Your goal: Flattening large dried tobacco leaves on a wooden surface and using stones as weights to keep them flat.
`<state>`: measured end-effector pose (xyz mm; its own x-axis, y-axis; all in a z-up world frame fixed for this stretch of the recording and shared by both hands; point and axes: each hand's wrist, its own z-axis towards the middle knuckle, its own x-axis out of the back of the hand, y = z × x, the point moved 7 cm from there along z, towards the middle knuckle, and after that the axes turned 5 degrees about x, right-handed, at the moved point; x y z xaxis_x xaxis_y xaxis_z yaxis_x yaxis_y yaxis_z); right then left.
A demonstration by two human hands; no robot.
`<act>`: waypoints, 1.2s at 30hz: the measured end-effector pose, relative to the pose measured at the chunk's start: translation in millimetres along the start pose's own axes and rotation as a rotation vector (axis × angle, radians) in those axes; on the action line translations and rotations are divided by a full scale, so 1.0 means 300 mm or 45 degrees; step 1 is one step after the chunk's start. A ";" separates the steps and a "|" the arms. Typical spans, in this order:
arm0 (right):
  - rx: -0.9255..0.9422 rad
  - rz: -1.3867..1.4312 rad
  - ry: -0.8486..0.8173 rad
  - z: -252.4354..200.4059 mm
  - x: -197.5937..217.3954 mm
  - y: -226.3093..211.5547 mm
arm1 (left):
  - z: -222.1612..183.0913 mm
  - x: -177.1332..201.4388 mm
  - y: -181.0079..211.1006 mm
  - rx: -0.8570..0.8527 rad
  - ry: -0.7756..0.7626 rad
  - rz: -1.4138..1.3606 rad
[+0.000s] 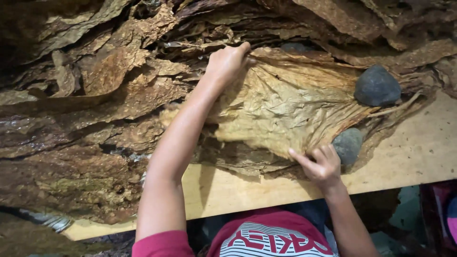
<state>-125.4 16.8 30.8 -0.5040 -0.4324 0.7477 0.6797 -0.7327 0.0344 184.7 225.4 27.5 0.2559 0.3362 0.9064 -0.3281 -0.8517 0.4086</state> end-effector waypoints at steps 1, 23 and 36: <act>0.016 0.006 0.006 -0.033 0.016 -0.007 | -0.001 0.006 0.011 0.005 0.020 0.051; -0.155 0.065 0.010 0.112 0.202 0.155 | -0.172 -0.074 0.392 -0.416 0.858 0.545; -0.247 0.096 -0.143 -0.082 0.192 0.543 | -0.224 -0.330 0.585 -0.460 -0.314 -0.250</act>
<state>-56.8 -140.2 63.2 -0.3856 -0.4362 0.8130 0.5923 -0.7927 -0.1444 40.8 69.7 16.7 0.5384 0.3343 0.7736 -0.5356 -0.5730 0.6204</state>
